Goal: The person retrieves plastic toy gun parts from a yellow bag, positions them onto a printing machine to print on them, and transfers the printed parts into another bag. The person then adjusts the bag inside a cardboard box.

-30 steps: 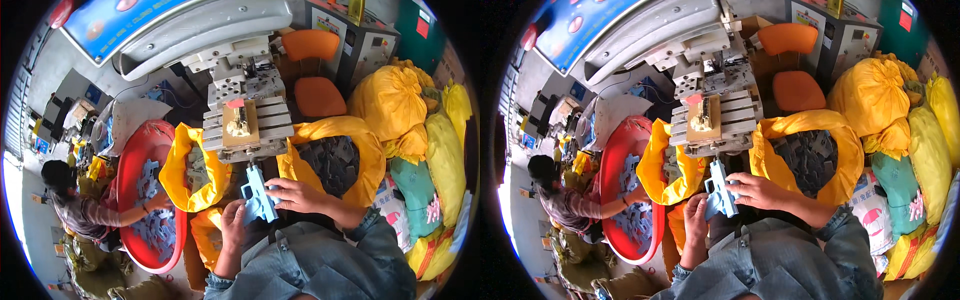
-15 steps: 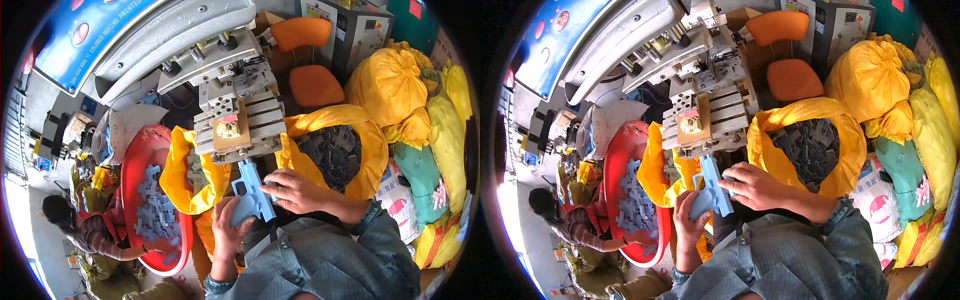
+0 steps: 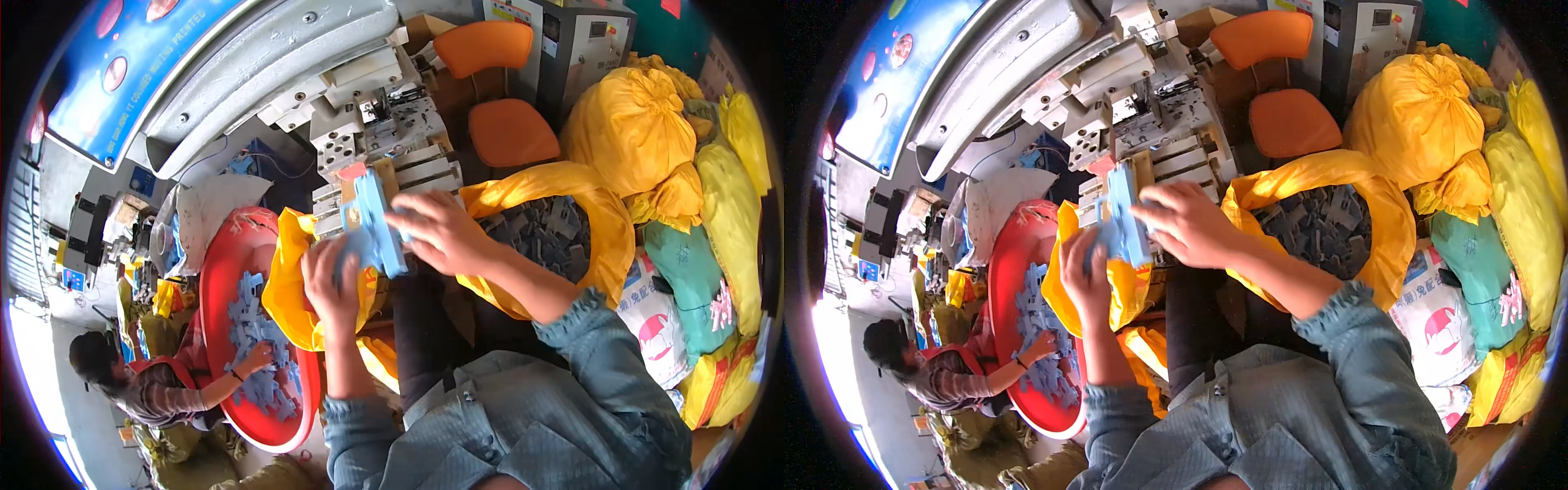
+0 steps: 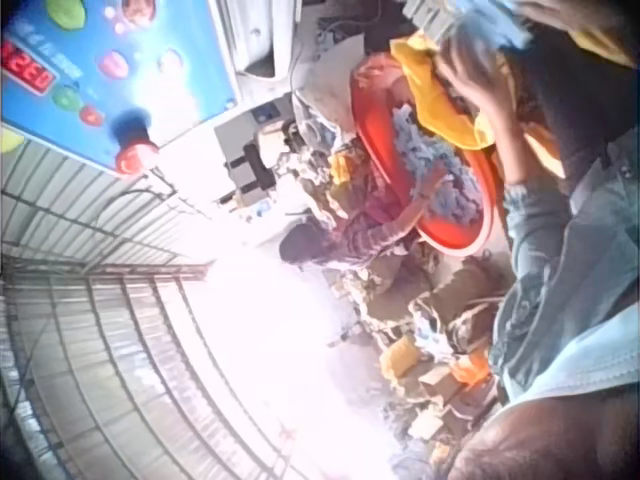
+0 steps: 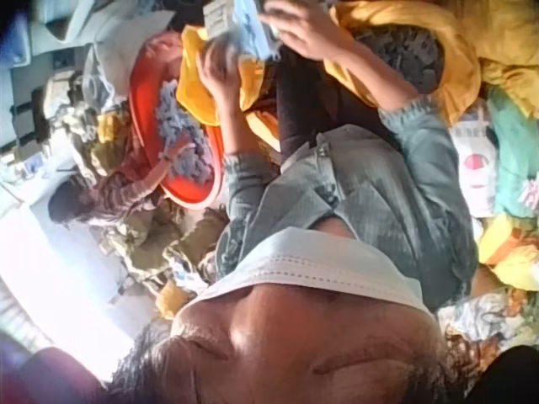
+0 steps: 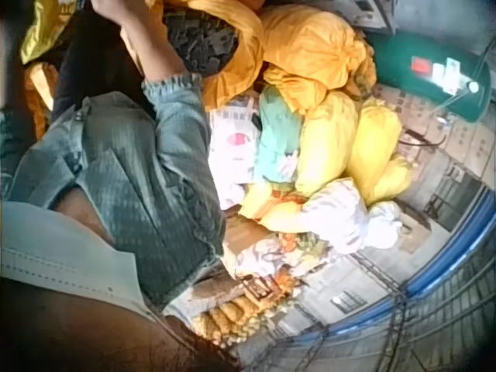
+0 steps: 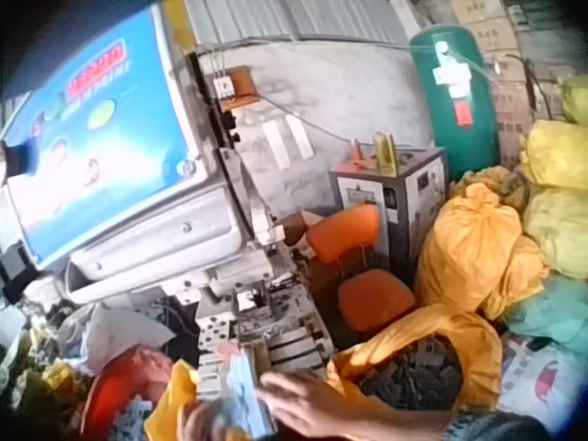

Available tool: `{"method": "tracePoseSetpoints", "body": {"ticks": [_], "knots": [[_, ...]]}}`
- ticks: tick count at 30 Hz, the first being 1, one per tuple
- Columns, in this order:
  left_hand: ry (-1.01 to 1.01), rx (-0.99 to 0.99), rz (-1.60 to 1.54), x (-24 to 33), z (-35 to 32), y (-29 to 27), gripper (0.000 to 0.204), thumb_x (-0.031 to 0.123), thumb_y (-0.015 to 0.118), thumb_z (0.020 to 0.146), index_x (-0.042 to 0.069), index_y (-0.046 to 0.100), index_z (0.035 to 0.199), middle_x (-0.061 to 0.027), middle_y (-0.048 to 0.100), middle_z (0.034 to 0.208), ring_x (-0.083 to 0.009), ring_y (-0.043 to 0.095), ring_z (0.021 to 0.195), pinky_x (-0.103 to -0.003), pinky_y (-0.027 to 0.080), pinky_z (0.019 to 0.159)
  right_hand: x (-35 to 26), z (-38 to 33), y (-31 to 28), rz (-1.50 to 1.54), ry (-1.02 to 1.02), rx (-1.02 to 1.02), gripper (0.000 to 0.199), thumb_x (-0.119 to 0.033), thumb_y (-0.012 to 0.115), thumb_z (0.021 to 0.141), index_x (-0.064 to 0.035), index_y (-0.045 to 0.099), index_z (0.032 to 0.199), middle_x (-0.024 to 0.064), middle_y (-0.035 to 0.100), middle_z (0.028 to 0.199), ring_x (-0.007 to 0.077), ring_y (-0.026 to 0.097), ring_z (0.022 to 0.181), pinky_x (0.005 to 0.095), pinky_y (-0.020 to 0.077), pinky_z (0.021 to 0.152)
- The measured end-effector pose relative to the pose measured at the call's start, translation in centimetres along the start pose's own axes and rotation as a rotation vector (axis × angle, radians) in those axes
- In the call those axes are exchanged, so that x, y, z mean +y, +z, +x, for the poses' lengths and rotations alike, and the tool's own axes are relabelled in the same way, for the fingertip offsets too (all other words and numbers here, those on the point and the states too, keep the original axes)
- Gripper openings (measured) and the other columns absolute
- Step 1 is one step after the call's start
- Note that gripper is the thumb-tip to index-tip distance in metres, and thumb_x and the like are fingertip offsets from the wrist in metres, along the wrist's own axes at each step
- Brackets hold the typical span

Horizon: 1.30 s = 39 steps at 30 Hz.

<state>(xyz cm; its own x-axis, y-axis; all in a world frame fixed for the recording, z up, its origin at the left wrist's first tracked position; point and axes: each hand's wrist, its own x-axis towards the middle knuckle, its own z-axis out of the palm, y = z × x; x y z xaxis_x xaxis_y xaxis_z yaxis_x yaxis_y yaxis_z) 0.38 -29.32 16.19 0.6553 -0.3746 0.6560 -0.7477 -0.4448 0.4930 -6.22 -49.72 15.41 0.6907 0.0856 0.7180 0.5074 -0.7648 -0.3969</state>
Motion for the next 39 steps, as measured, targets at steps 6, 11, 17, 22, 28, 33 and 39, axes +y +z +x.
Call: {"method": "tracePoseSetpoints", "body": {"ticks": [6, 11, 17, 22, 28, 33, 39], "knots": [[0.011, 0.016, 0.036, -2.2, 4.4, 3.8, 0.021, 0.013, 0.059, 0.085, 0.004, 0.064, 0.103, -0.0133, 0.06, 0.098, -0.0283, 0.056, 0.092, -0.037, 0.043, 0.084, 3.6, 2.7, 2.1, -0.201, 0.166, -0.082, 0.039, -0.013, 0.06, 0.077, -0.0131, 0.058, 0.115, 0.0085, 0.052, 0.113, 0.0264, 0.05, 0.104, 0.0408, 0.038, 0.091], [0.007, 0.011, 0.072, -2.1, 3.9, 4.1, 0.02, 0.012, 0.057, 0.086, 0.001, 0.064, 0.102, -0.0143, 0.062, 0.095, -0.0284, 0.057, 0.091, -0.036, 0.044, 0.083, 3.8, 2.5, 1.5, -0.176, 0.165, -0.152, 0.036, -0.014, 0.059, 0.076, -0.012, 0.061, 0.111, 0.0076, 0.054, 0.109, 0.025, 0.053, 0.102, 0.0405, 0.0395, 0.085], [-0.074, -0.027, 0.118, -2.2, 3.4, 4.1, 0.025, 0.014, 0.048, 0.091, -0.001, 0.063, 0.105, -0.0163, 0.063, 0.1, -0.0302, 0.057, 0.091, -0.039, 0.045, 0.082, 3.5, 2.3, 1.6, -0.182, 0.158, -0.163, 0.036, -0.016, 0.061, 0.073, -0.0084, 0.062, 0.108, 0.0084, 0.058, 0.102, 0.0212, 0.054, 0.099, 0.0375, 0.04, 0.084], [-0.03, 0.035, 0.158, -2.3, 3.0, 4.2, 0.025, 0.014, 0.048, 0.091, -0.002, 0.064, 0.102, -0.0173, 0.064, 0.097, -0.029, 0.059, 0.086, -0.038, 0.047, 0.076, 3.6, 1.5, 2.0, -0.164, 0.12, 0.024, 0.031, -0.02, 0.064, 0.075, -0.0144, 0.064, 0.105, 0.0041, 0.057, 0.101, 0.0196, 0.053, 0.099, 0.0387, 0.036, 0.089], [-0.3, -0.137, 0.333, -3.7, 5.1, 4.5, 0.022, 0.017, 0.052, 0.09, 0.002, 0.067, 0.093, -0.0115, 0.064, 0.081, -0.0237, 0.061, 0.071, -0.034, 0.047, 0.063, 4.1, 2.0, 2.4, -0.214, 0.124, -0.042, 0.029, -0.02, 0.065, 0.074, -0.0111, 0.063, 0.102, 0.0053, 0.056, 0.094, 0.0213, 0.053, 0.096, 0.0377, 0.0365, 0.089], [-0.052, -0.042, 0.284, -4.0, 2.5, 4.5, 0.033, 0.015, 0.045, 0.091, -0.005, 0.054, 0.115, -0.0204, 0.048, 0.128, -0.0342, 0.045, 0.118, -0.041, 0.034, 0.1, 2.3, 0.6, 0.5, -0.259, 0.091, -0.05, 0.034, -0.019, 0.062, 0.076, -0.0102, 0.059, 0.109, 0.01, 0.052, 0.114, 0.0241, 0.05, 0.106, 0.0398, 0.0358, 0.091], [-0.179, 0.172, 0.245, -8.2, -5.3, -0.1, 0.031, 0.02, 0.043, 0.094, -0.002, 0.059, 0.11, -0.0154, 0.057, 0.114, -0.0283, 0.054, 0.102, -0.039, 0.043, 0.091, 3.3, -13.7, -0.8, 0.158, 0.241, 0.156, 0.026, -0.015, 0.066, 0.077, -0.0119, 0.063, 0.102, 0.006, 0.056, 0.107, 0.0237, 0.054, 0.093, 0.0378, 0.0417, 0.08]]}}
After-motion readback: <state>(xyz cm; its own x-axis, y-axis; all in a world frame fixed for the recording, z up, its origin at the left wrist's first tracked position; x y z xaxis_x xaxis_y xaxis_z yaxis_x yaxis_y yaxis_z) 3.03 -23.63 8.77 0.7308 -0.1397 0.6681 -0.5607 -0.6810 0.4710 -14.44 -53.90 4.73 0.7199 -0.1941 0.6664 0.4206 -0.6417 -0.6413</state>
